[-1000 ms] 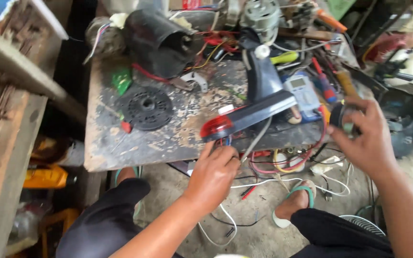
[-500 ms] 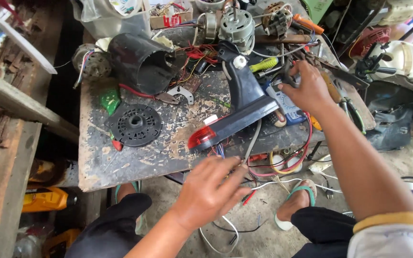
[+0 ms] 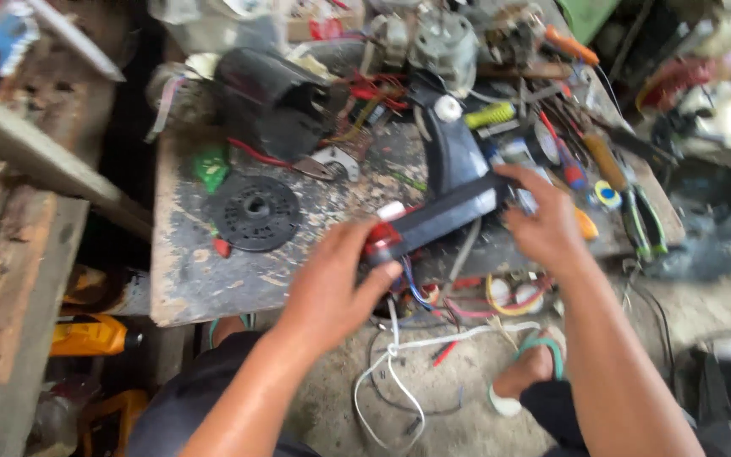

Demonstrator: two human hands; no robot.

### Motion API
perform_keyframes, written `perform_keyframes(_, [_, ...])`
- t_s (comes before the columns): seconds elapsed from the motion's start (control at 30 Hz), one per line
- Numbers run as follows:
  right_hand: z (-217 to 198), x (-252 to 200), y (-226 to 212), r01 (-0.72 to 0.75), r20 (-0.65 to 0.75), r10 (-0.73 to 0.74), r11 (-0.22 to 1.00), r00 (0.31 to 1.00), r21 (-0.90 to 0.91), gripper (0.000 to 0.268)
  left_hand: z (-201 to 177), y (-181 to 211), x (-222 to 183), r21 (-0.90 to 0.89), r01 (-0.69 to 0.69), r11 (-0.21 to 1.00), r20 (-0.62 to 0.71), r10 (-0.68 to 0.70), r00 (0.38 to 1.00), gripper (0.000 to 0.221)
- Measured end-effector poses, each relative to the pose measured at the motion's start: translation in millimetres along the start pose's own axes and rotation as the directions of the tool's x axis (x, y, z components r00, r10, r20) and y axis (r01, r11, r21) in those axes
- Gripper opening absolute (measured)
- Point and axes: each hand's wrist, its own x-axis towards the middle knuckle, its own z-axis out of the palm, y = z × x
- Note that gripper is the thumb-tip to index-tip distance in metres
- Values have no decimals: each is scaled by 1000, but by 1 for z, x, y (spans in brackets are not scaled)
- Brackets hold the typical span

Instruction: Insulating electrical wires with tape and then using a screwdriver to assemble a motor into a plastic housing.

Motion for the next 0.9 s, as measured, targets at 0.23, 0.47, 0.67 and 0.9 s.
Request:
perform_keyframes(0.23, [6,92,-63,-454,248,465,885,850,-100,52,-12,11,2,116,219,969,163,-236,958,62])
perform_keyframes(0.47, [49,134,-82,-531,253,685,704,683,-472,94,-4,-5,-5,85,93,992,34,-96,995,63])
perform_keyframes(0.67, [-3,137,-132,-629,210,726,677,655,-382,54,-19,10,-10,-50,10,999,-25,-12,1000,84])
perform_keyframes(0.9, [-90,230,-10,-95,167,317,670,934,-736,61,-17,9,-9,-37,146,989,138,-139,981,70])
